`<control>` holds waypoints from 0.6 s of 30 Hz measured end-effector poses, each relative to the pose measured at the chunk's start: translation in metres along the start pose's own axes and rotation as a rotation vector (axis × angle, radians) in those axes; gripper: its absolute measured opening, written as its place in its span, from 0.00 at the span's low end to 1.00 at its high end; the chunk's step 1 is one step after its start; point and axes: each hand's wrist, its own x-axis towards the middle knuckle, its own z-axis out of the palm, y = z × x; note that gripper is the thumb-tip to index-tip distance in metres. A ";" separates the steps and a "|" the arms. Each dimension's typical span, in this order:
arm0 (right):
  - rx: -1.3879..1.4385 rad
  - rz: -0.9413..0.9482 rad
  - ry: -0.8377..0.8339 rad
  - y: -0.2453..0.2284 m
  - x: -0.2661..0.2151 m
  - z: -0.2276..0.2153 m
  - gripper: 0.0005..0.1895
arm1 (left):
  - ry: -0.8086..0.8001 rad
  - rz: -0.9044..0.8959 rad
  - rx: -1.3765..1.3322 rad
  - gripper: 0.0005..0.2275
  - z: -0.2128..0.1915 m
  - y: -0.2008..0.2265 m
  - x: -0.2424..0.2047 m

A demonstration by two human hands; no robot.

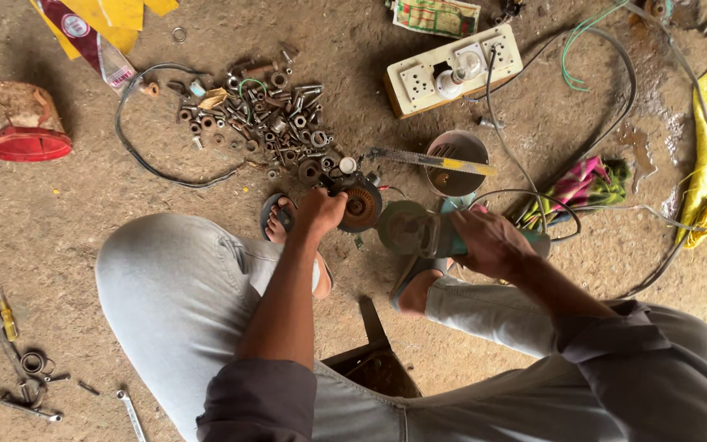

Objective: The person sits on the floor and uses a handheld angle grinder to smooth the edges of a cylindrical metal part. They rotate the part to grind different sides and then set it down to pick up another similar metal component to continue grinding.

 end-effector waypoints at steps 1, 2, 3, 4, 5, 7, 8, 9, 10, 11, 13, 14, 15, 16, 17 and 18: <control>-0.018 -0.007 -0.004 -0.001 0.001 0.002 0.36 | -0.001 0.011 0.004 0.26 0.000 0.001 -0.002; -0.020 -0.006 -0.018 -0.003 0.002 0.003 0.36 | -0.001 0.023 0.008 0.26 -0.001 0.002 -0.003; -0.022 -0.003 -0.034 -0.006 0.004 0.006 0.35 | 0.009 0.025 -0.013 0.26 0.000 0.002 -0.004; -0.024 0.000 -0.050 -0.007 0.005 0.008 0.34 | 0.019 0.027 -0.034 0.26 0.000 0.003 -0.004; -0.029 0.023 -0.077 -0.008 0.005 0.008 0.35 | 0.027 0.026 -0.055 0.26 0.000 0.002 -0.005; -0.037 0.067 -0.129 -0.011 0.007 0.010 0.37 | -0.045 -0.030 -0.071 0.26 0.003 0.000 -0.005; -0.039 0.055 -0.124 -0.012 0.008 0.010 0.38 | -0.080 -0.059 -0.079 0.26 0.003 -0.001 -0.005; -0.043 0.045 -0.119 -0.013 0.008 0.009 0.39 | -0.069 -0.049 -0.084 0.26 0.004 -0.001 -0.004; -0.047 0.035 -0.114 -0.013 0.008 0.008 0.40 | -0.058 -0.038 -0.089 0.26 0.005 -0.002 -0.004; -0.047 0.042 -0.121 -0.013 0.009 0.008 0.41 | -0.047 -0.027 -0.093 0.26 0.006 -0.002 -0.003; -0.047 0.054 -0.135 -0.013 0.009 0.007 0.42 | -0.029 -0.009 -0.072 0.26 0.008 -0.003 -0.001; -0.044 0.062 -0.138 -0.013 0.010 0.007 0.41 | -0.020 0.000 -0.062 0.26 0.009 -0.003 0.000; -0.042 0.068 -0.140 -0.014 0.010 0.008 0.41 | 0.007 0.016 -0.049 0.26 0.009 -0.004 0.001; -0.039 0.075 -0.143 -0.014 0.010 0.009 0.40 | 0.034 0.032 -0.036 0.26 0.010 -0.004 0.001; -0.033 0.074 -0.145 -0.015 0.011 0.009 0.39 | 0.061 0.049 -0.023 0.26 0.010 -0.005 0.001; -0.027 0.072 -0.146 -0.015 0.011 0.009 0.39 | 0.052 0.038 -0.030 0.25 0.011 -0.005 0.001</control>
